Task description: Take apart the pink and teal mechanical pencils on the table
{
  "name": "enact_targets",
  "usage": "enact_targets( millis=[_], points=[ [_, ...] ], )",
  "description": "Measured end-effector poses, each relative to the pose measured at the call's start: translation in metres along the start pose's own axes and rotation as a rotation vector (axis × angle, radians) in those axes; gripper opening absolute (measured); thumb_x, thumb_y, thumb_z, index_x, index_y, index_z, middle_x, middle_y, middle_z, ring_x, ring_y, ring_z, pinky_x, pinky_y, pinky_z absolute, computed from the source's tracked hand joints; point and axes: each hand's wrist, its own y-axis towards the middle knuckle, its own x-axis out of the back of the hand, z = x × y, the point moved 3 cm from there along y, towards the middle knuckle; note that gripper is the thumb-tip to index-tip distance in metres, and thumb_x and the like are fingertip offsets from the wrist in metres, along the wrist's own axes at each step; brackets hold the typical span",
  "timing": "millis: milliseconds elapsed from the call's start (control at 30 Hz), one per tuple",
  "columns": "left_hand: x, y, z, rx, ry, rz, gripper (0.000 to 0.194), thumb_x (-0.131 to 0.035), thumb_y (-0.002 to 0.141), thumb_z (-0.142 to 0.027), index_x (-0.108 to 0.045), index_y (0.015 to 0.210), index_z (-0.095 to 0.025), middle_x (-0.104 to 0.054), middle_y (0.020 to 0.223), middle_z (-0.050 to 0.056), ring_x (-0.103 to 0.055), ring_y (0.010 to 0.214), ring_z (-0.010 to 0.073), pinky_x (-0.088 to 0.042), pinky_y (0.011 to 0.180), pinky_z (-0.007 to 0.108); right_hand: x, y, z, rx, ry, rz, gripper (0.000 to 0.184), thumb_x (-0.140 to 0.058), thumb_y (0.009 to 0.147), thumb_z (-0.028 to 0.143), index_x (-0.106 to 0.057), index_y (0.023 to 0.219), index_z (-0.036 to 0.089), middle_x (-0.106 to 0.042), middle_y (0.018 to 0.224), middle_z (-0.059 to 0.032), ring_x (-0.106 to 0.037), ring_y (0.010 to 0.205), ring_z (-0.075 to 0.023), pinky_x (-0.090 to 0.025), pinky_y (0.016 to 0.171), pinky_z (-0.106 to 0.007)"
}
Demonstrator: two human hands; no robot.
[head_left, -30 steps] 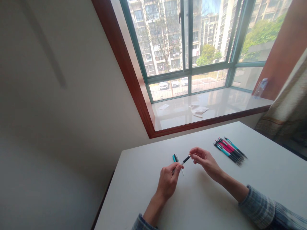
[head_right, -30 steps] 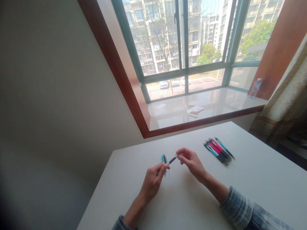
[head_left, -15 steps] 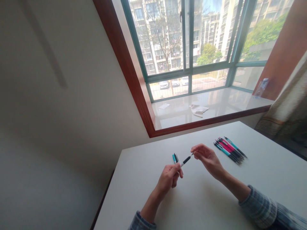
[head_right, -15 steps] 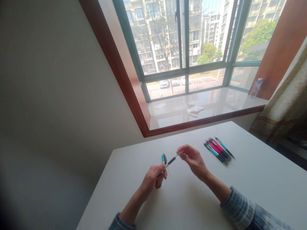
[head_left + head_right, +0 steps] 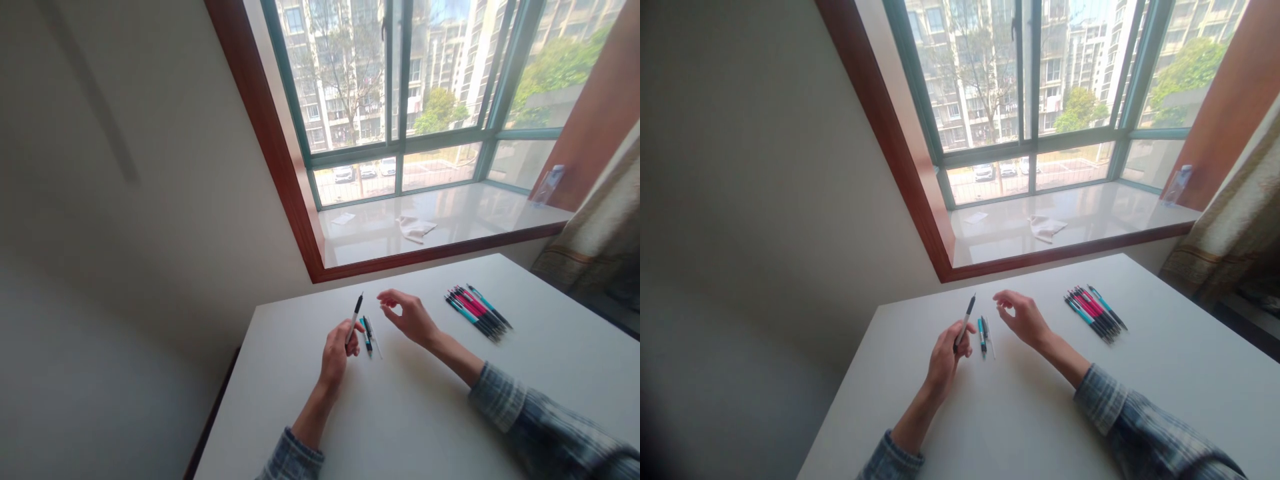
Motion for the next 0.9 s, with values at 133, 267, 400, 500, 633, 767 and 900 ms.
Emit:
enact_targets(
  millis=[133,267,400,500,633,767,900],
  points=[
    [0.0,0.0,-0.003,-0.009,0.025,-0.015,0.042,-0.052,0.089,-0.053,-0.067,0.077,-0.015,-0.032,0.055,-0.006,-0.035,0.051,0.0109,-0.04,0.056,0.024,-0.019,0.002,-0.022,-0.049,-0.078,0.095,0.027,-0.057,0.085,0.014,-0.071,0.107,0.022,-0.071,0.086,-0.0033,-0.065,0.077,-0.0189,-0.053,0.077,-0.033],
    [-0.002,-0.001,-0.002,-0.018,0.063,-0.033,0.044,-0.051,0.089,-0.057,-0.067,0.083,-0.016,-0.033,0.057,-0.006,-0.037,0.054,0.0121,-0.039,0.057,0.025,-0.022,-0.003,-0.03,-0.075,-0.078,0.118,0.024,-0.057,0.086,0.015,-0.071,0.105,0.022,-0.071,0.087,-0.0031,-0.064,0.079,-0.0184,-0.051,0.077,-0.032],
    [-0.004,-0.001,0.0,-0.081,0.133,0.002,0.041,-0.051,0.092,-0.055,-0.067,0.091,-0.017,-0.037,0.06,-0.006,-0.039,0.058,0.0129,-0.037,0.06,0.024,-0.021,-0.005,-0.029,-0.073,-0.078,0.114,0.023,-0.059,0.088,0.018,-0.071,0.107,0.022,-0.071,0.098,-0.0051,-0.064,0.084,-0.0193,-0.051,0.083,-0.034],
    [-0.002,-0.002,0.0,-0.128,0.193,-0.001,0.037,-0.051,0.094,-0.051,-0.067,0.095,-0.017,-0.04,0.062,-0.005,-0.039,0.06,0.0132,-0.037,0.062,0.024,-0.02,-0.007,-0.025,-0.078,-0.054,0.113,0.025,-0.06,0.088,0.019,-0.069,0.111,0.023,-0.069,0.108,-0.0062,-0.064,0.086,-0.0193,-0.051,0.086,-0.034],
    [-0.001,-0.004,-0.002,-0.166,0.264,-0.01,0.032,-0.051,0.096,-0.045,-0.066,0.098,-0.017,-0.044,0.064,-0.004,-0.039,0.06,0.0133,-0.036,0.06,0.024,-0.013,-0.009,-0.013,-0.076,-0.046,0.035,0.019,-0.06,0.088,0.021,-0.067,0.105,0.023,-0.067,0.104,-0.0057,-0.061,0.087,-0.02,-0.05,0.079,-0.033],
    [-0.003,-0.006,-0.003,-0.191,0.31,0.008,0.03,-0.052,0.097,-0.044,-0.065,0.099,-0.017,-0.05,0.069,-0.003,-0.043,0.061,0.0133,-0.037,0.06,0.023,-0.004,-0.012,0.003,0.0,0.025,-0.036,0.008,-0.061,0.088,0.025,-0.057,0.083,0.021,-0.058,0.082,-0.0019,-0.053,0.072,-0.0169,-0.043,0.068,-0.029],
    [-0.006,-0.009,-0.004,-0.218,0.402,0.042,0.029,-0.051,0.099,-0.044,-0.064,0.098,-0.018,-0.055,0.073,-0.001,-0.048,0.065,0.0142,-0.038,0.061,0.024,-0.01,-0.018,0.004,-0.031,0.217,0.095,0.041,-0.055,0.094,0.037,-0.035,0.062,0.022,-0.034,0.06,0.0052,-0.033,0.057,-0.0116,-0.028,0.056,-0.026]
  ],
)
